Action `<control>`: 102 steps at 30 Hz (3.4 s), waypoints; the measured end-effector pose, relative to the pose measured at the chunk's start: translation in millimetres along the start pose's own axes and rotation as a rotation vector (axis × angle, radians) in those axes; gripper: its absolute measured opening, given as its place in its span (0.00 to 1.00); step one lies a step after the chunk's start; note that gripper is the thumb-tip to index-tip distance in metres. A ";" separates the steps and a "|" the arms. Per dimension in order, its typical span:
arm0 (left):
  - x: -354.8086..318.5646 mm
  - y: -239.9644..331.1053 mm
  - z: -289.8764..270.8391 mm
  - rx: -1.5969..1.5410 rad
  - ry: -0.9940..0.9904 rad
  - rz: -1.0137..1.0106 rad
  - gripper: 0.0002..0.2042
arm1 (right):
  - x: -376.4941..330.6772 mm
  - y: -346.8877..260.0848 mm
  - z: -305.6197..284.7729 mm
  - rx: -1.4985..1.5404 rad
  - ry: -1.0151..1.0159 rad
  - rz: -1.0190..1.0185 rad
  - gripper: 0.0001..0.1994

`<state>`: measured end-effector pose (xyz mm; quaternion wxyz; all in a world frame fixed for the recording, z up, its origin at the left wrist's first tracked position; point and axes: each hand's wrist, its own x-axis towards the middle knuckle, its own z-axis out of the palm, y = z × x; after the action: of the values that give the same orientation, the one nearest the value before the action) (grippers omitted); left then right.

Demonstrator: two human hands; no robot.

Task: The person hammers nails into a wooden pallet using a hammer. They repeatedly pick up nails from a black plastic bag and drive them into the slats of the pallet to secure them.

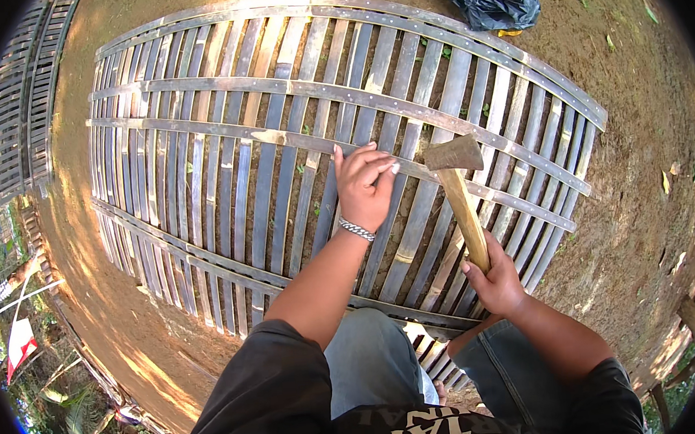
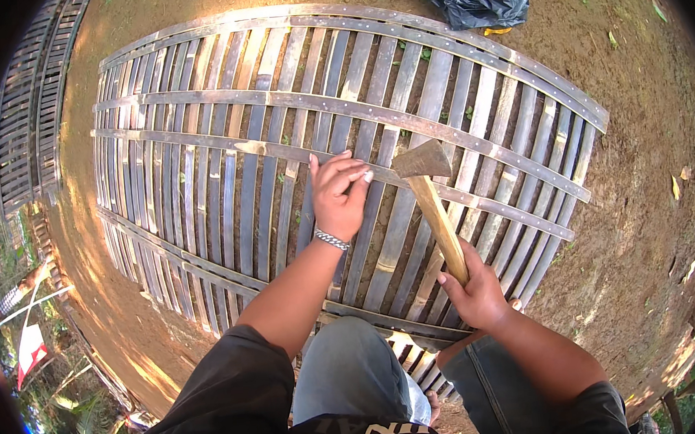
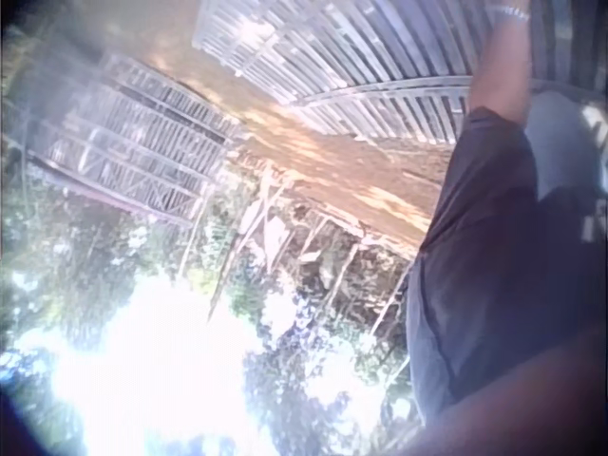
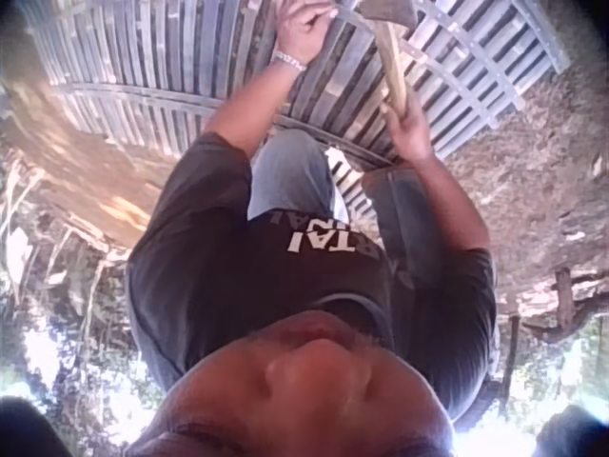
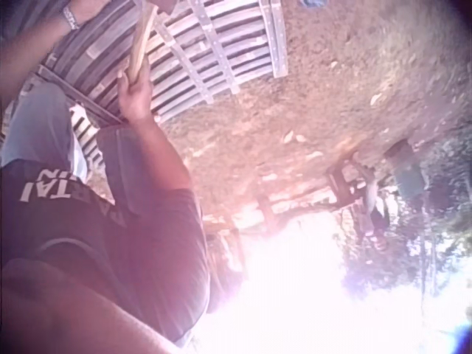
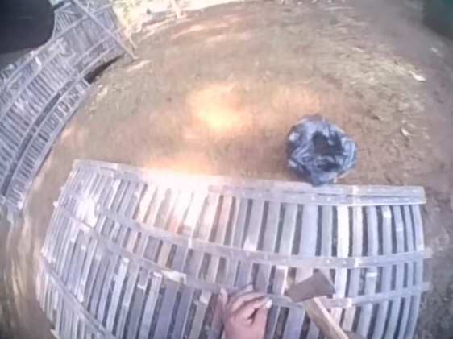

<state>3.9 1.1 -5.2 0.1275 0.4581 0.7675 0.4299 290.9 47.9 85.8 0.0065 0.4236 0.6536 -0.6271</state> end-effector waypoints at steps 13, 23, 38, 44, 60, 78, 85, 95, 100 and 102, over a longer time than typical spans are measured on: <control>-5.6 1.7 8.7 0.093 -0.071 -0.033 0.02 | 7.6 -6.4 2.6 0.076 0.062 0.191 0.34; -5.1 3.8 9.7 0.148 -0.099 -0.014 0.03 | 12.8 -12.4 4.9 -0.022 0.000 0.145 0.33; -5.5 2.1 6.9 0.187 -0.120 -0.048 0.04 | 5.1 16.9 -13.6 0.004 -0.037 0.272 0.34; -5.5 2.7 6.4 0.206 -0.147 -0.041 0.02 | 2.3 23.4 -14.2 -0.008 -0.023 0.214 0.34; -7.0 1.4 9.8 0.215 -0.103 -0.003 0.02 | 5.9 26.4 -10.2 -0.026 -0.091 0.130 0.35; -5.7 2.4 9.8 0.243 -0.107 -0.004 0.03 | 32.2 -2.6 -24.1 -0.497 -0.023 -0.302 0.30; -4.4 6.4 10.2 0.201 -0.061 -0.019 0.01 | 32.2 -6.2 -25.4 -0.473 0.044 -0.408 0.29; -6.5 5.4 6.7 0.192 -0.101 -0.059 0.06 | 24.3 -2.7 -29.6 -0.465 0.034 -0.273 0.29; 7.2 0.5 -6.6 0.123 0.023 -0.071 0.10 | 15.0 -7.1 -44.4 -0.412 0.022 -0.204 0.27; 43.3 -14.5 -5.7 0.239 0.083 -0.109 0.15 | 13.5 -7.5 -48.9 -0.414 0.008 -0.197 0.26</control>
<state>-31.7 30.2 -4.5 0.0631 0.4094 0.8417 0.3464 303.6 96.7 95.1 0.0295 0.3497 0.8066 -0.4755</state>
